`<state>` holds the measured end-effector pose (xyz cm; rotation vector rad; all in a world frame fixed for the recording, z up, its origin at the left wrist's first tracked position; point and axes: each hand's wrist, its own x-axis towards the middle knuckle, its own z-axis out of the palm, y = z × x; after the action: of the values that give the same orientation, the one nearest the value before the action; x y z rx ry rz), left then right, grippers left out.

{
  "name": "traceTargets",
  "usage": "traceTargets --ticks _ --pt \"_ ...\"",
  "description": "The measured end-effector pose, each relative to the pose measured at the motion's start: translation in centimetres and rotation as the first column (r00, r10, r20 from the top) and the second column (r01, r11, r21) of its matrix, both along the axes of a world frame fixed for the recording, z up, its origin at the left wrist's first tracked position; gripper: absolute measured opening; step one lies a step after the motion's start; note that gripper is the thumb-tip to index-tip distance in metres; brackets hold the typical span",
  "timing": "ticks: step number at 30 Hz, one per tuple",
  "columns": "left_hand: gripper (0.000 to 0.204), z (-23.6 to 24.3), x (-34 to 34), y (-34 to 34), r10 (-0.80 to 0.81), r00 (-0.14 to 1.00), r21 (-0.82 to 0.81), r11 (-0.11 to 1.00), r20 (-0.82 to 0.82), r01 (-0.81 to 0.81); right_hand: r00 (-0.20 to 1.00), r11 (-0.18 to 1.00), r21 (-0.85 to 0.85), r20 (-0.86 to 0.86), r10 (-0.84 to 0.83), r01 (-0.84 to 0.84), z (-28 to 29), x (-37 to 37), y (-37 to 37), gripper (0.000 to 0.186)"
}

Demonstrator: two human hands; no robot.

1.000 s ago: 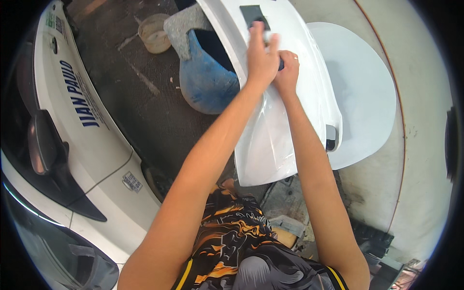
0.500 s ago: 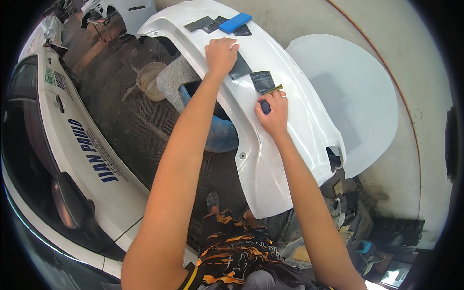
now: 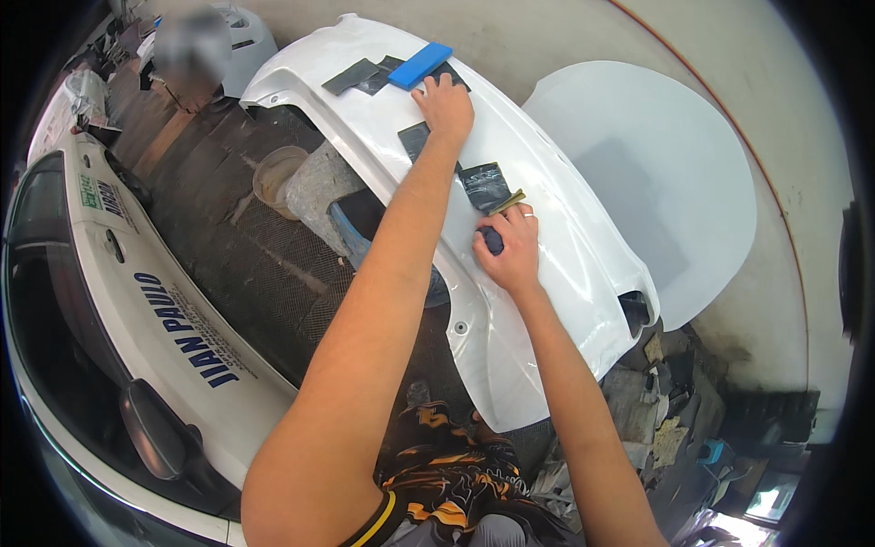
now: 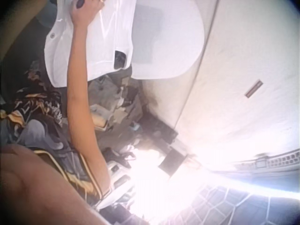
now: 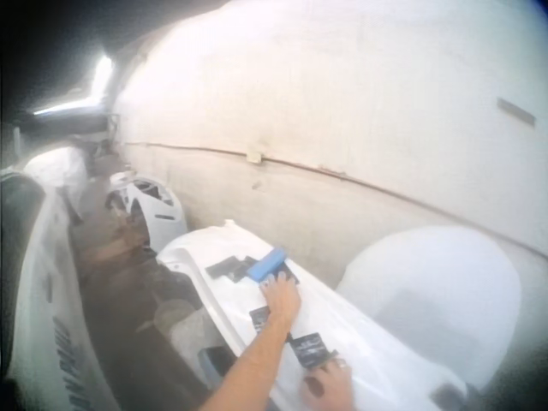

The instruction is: The person sands a white car bumper with sanding blocks, moving methodically across the surface. They switch between different sanding blocks and occasionally dip one into a bucket of water before continuing to sand.

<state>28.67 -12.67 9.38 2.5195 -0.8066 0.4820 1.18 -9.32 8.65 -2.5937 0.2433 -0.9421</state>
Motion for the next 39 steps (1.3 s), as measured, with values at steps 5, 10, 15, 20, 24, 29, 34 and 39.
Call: traceTargets --ticks 5,10,15,20,24,29,34,39 --pt "0.026 1.6 -0.7 0.3 -0.067 0.998 0.08 0.995 -0.01 0.068 1.0 1.0 0.002 0.005 -0.008 0.008 -0.2 0.0 0.0 0.019" --pt "0.031 1.1 -3.2 0.3 -0.135 0.99 -0.094 0.986 0.052 0.139 1.0 1.0 -0.004 0.004 -0.015 0.015 -0.1 0.1 0.0 0.02" --pt "0.025 -0.8 -3.9 -0.2 -0.146 0.959 -0.037 0.987 0.241 0.159 1.0 1.0 -0.017 -0.008 -0.019 0.019 -0.1 0.1 0.0 0.02" --pt "0.022 -0.1 -3.0 0.0 -0.155 0.973 0.01 0.988 0.17 0.156 1.0 0.999 -0.039 0.024 -0.002 0.003 -0.7 0.2 -0.5 0.018" --pt "0.033 2.2 -3.3 5.2 0.046 0.994 -0.782 0.614 -0.102 -0.108 0.997 0.995 -0.092 0.061 0.041 -0.035 -1.3 0.6 -1.3 0.016" --pt "0.046 0.4 -10.0 23.1 -0.278 0.765 -0.813 0.162 -0.581 -0.559 0.991 0.991 -0.094 0.083 0.105 -0.097 -1.7 0.9 -2.0 0.019" --pt "0.041 -4.4 -25.0 32.9 -0.264 0.733 -0.725 -0.148 -0.627 -0.673 0.978 0.977 -0.065 0.034 0.205 -0.202 -1.4 0.9 -2.7 0.031" --pt "0.027 -6.8 -33.5 29.0 -0.687 0.395 -0.287 -0.273 -0.61 -0.918 0.924 0.891 0.244 0.108 0.367 -0.382 -0.9 -0.1 -2.6 0.027"
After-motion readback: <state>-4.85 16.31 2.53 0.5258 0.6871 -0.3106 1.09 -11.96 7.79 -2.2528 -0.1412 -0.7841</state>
